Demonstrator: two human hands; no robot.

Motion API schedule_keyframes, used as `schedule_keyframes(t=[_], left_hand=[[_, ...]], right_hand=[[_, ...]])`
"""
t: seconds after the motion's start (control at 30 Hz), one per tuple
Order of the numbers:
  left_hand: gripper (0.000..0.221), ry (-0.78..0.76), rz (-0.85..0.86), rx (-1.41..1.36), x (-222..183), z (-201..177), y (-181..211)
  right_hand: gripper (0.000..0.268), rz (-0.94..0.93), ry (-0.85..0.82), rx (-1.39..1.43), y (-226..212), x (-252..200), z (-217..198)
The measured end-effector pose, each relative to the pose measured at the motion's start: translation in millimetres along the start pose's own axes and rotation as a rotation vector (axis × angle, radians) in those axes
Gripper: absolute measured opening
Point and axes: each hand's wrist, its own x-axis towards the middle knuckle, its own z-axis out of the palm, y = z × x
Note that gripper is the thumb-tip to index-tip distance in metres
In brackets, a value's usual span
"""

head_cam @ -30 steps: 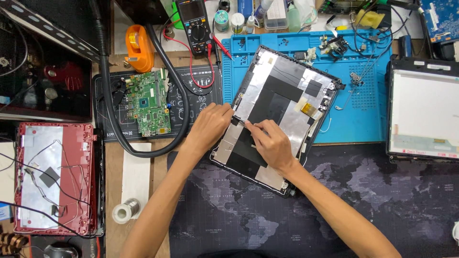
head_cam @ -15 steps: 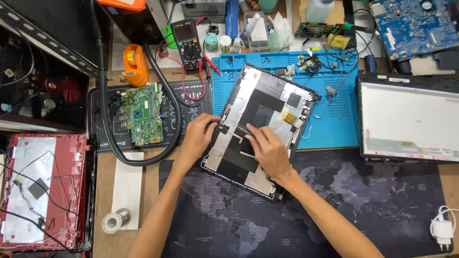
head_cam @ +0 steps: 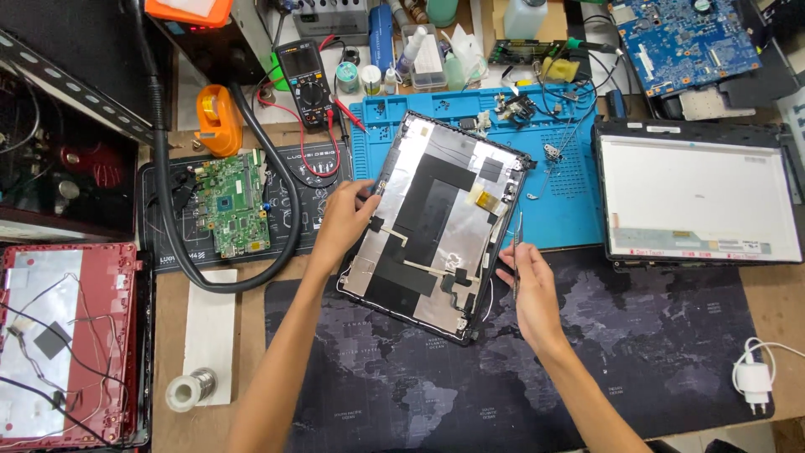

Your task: Repairing a laptop screen assembly by routing cables and securing them with adhesive tape

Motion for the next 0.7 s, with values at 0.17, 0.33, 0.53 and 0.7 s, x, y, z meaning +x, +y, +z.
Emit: schedule_keyframes(t=[0.17,0.33,0.53,0.7], left_hand=[[0.034,-0.029,-0.080,0.065,17.7,7.3,-11.8],[0.033,-0.050,-0.215,0.087,37.0,4.0,-13.1],[0.025,-0.024,-0.137,0.080,74.9,17.6,-4.8],[0.042,-0.090,0.090,-0.029,95.7,33.0,25.2]], right_hand=[[0.032,0.033,-0.007,0.020,-10.4,-2.0,8.9],[0.026,0.082,-0.016,0.067,-1.0,-4.7,10.5],[0.026,0.085,-0.060,0.093,3.8,-23.4,13.2],[0.024,0.142,-0.243,0.169,18.3,-50.2,16.9]])
